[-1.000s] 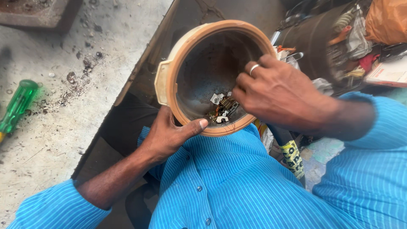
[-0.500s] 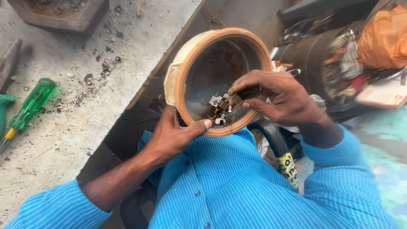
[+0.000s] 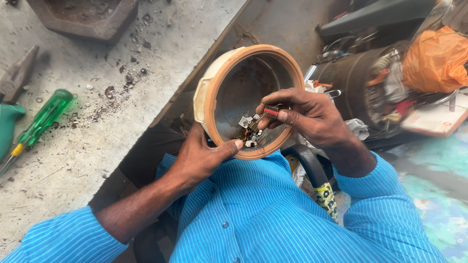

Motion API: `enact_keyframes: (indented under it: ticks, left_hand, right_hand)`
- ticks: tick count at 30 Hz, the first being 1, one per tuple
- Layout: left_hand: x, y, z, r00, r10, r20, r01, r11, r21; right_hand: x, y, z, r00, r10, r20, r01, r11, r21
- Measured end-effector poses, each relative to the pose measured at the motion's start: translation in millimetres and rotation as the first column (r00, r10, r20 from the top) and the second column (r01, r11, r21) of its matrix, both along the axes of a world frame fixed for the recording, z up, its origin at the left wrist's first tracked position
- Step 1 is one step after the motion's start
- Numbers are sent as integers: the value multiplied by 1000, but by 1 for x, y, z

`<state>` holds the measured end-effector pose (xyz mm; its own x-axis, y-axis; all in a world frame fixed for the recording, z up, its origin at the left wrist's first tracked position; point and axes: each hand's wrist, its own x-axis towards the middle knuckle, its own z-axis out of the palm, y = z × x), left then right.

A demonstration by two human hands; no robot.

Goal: The person sorts small electronic components and wires from a container onto a workbench. They use pliers to separate and manipulate parts, then place sorted items into a bowl and on the table.

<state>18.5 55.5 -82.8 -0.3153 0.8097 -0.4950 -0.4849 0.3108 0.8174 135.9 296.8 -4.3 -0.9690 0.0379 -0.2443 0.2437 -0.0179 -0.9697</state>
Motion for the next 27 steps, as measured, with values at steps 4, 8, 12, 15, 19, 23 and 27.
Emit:
enact_keyframes:
  ticks: [4,8,12,15,19,23,27]
  left_hand:
    - [-1,0,0,1000,-9,16,9,1000,0]
    - [-1,0,-2,999,-5,34,3,999,49]
    - [-1,0,-5,999,-12,39,12,1000,23]
    - [-1,-1,-5,999,-25,41,25,1000,0]
    - [-2,-1,-2,999,-5,43,4,1000,11]
    - [-4,0,5,999,11,30,-12,1000,24]
    - [-5,1,4,997,-25,-66,22,998,-57]
  right_hand:
    - [-1,-2,-2,1000,-9,19,8,1000,20]
    - [1,-1,-6,999,-22,24,22,1000,7]
    - [1,0,-10,1000,-28,-3,28,999,-21]
    - [1,0,-12,1000,-21,-16,21,999,-35]
    - [0,-2,-13,999,-17,-37,15,999,-47]
    - [-2,-6,-11,999,-25,-47,21,996,-85]
    - [1,-13,2,990,-27,-139,24,999,-23]
